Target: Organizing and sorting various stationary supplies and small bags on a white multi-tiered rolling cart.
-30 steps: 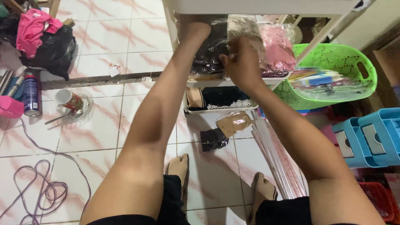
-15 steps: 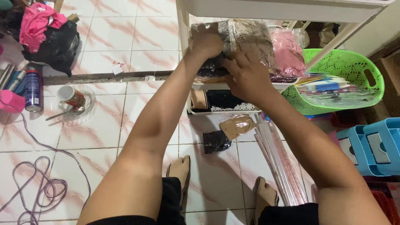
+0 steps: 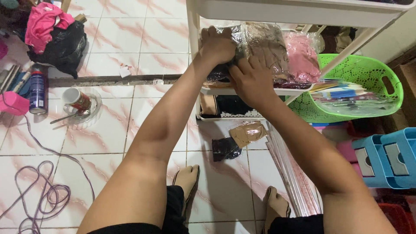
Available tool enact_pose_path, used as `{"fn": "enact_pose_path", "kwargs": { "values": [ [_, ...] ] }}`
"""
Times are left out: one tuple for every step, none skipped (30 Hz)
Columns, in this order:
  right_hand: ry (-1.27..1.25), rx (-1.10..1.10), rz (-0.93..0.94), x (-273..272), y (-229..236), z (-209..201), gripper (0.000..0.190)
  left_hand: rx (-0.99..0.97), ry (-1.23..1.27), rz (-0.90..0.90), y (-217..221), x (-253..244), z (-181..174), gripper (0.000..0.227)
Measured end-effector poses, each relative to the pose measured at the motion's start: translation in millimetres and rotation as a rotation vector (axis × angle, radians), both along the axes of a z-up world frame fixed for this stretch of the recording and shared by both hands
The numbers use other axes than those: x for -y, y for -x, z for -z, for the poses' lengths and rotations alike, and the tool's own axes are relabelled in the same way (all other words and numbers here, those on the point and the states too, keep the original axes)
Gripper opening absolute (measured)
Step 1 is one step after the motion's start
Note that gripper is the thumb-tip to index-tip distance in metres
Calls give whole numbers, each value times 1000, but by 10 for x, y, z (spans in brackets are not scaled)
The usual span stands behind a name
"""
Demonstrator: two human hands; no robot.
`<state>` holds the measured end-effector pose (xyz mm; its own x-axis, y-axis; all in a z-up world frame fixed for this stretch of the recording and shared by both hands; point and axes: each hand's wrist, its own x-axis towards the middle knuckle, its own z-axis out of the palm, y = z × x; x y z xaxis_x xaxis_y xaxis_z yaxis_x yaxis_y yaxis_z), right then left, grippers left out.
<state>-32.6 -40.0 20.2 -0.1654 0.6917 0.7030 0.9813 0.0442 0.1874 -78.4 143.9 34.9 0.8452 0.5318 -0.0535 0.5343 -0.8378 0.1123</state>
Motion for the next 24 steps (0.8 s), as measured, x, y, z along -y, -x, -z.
{"fn": "enact_pose_path", "kwargs": {
  "values": [
    [26,4,1,-5,-13,14,16,109,125,-105,-30,-8,31,48],
    [53,8,2,-6,-28,26,16,221,249,-211,-61,-11,62,64],
    [51,9,4,19,-7,0,16,221,248,-208,-53,7,61,64],
    [59,30,-3,49,7,-28,18,196,221,-203,-53,29,63,65],
    [68,51,-10,78,20,-55,20,172,195,-198,-54,51,65,65],
    [69,52,-7,98,29,-43,20,174,196,-195,-35,81,26,65],
    [76,88,-8,119,36,-31,27,161,171,-232,-15,112,-13,65],
    [82,124,-8,142,48,-17,34,148,145,-269,8,145,-51,66],
    [82,125,-6,139,75,22,34,150,145,-267,-15,119,-25,66],
    [102,104,-43,137,108,63,40,183,73,-207,-32,93,3,64],
    [121,84,-79,134,140,105,47,216,0,-148,-49,67,32,64],
    [122,83,-78,135,196,101,47,216,1,-147,-53,70,0,64],
    [155,53,-67,137,251,96,57,137,75,-155,-59,74,-33,61],
    [187,22,-60,130,309,90,66,59,146,-168,-56,69,-71,59],
    [186,23,-61,132,314,120,66,59,146,-168,-50,64,-71,59],
    [243,-4,-32,132,324,153,72,56,153,-188,-43,56,-70,60],
    [300,-30,-4,130,336,185,77,53,161,-207,-36,47,-69,61],
    [299,-31,-4,134,340,202,77,52,160,-206,-9,71,-106,61],
    [297,-6,14,137,347,219,76,44,169,-209,18,94,-142,61],
    [295,22,31,138,345,231,76,39,179,-211,41,116,-183,61],
    [295,23,31,132,359,220,76,41,179,-212,61,129,-216,61],
    [260,17,34,133,371,211,75,-67,84,-116,75,149,-247,55],
    [225,10,38,135,381,200,75,-174,-12,-20,88,169,-279,51],
    [223,11,39,116,377,235,75,-173,-14,-20,63,152,-278,51]
  ]
}}
